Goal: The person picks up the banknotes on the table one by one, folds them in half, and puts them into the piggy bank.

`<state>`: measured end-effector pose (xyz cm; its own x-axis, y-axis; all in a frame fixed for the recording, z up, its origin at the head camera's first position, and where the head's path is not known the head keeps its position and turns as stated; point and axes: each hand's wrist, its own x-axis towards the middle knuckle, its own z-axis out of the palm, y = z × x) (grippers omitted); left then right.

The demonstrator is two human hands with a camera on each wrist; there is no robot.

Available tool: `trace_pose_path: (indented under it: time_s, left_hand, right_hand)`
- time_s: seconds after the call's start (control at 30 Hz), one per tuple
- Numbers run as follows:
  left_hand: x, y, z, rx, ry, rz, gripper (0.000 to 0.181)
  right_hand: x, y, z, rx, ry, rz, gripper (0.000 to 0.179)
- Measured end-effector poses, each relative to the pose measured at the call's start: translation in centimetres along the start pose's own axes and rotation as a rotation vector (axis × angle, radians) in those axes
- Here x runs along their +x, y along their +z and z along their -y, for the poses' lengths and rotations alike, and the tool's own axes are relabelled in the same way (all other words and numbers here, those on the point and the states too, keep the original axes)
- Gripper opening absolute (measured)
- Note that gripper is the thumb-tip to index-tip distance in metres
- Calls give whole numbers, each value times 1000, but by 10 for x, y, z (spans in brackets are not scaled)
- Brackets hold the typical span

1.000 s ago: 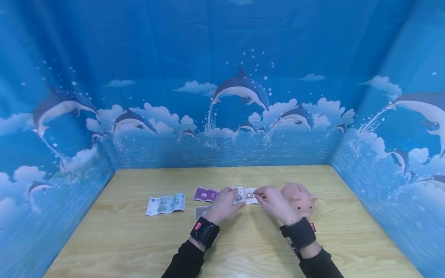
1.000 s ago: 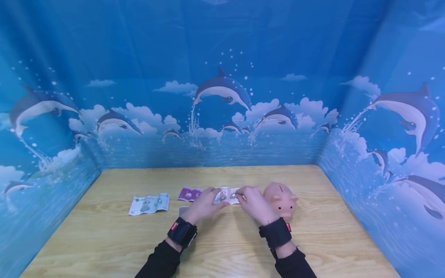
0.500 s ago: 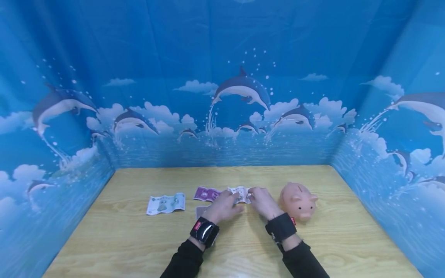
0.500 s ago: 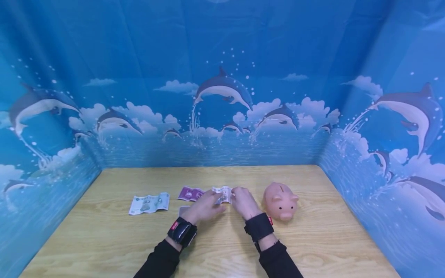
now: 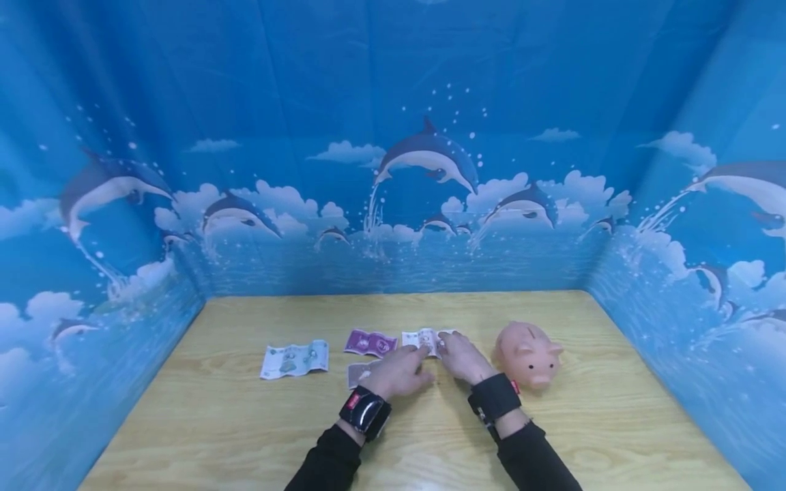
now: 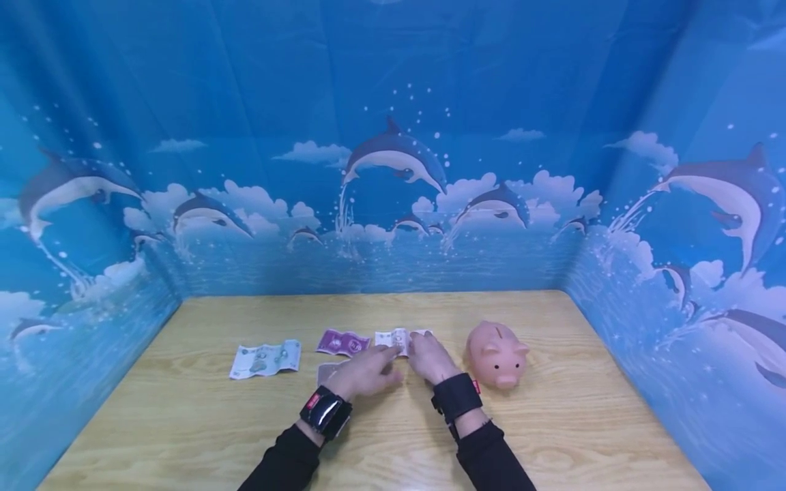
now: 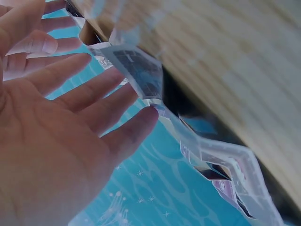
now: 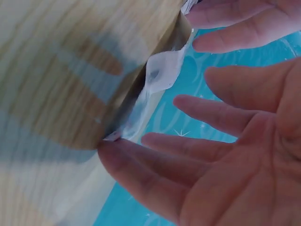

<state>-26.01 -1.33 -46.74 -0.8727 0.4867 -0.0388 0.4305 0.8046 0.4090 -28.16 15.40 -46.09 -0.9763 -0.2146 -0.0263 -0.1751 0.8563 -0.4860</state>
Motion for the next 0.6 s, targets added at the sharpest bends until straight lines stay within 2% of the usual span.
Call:
trace_pose_path:
  time_s: [0.17,0.33,0.43,0.6]
  left_hand:
    - [0,0,-2,-17,-10,-13,66]
    - [-1,-1,-4,-22,12,-21,63]
    - [-1,0,-5,-22,19,-24,61]
    - [1,2,-3,-50,29,-48,59]
  right_hand:
    - [0,-4,-2,32,-10,1,38]
    - [-1,-7,-3,87,-21,43,31]
    - [-3,-6,-5,111,-11,72,34]
    - [-6,-6,-9,128,-27,58,33]
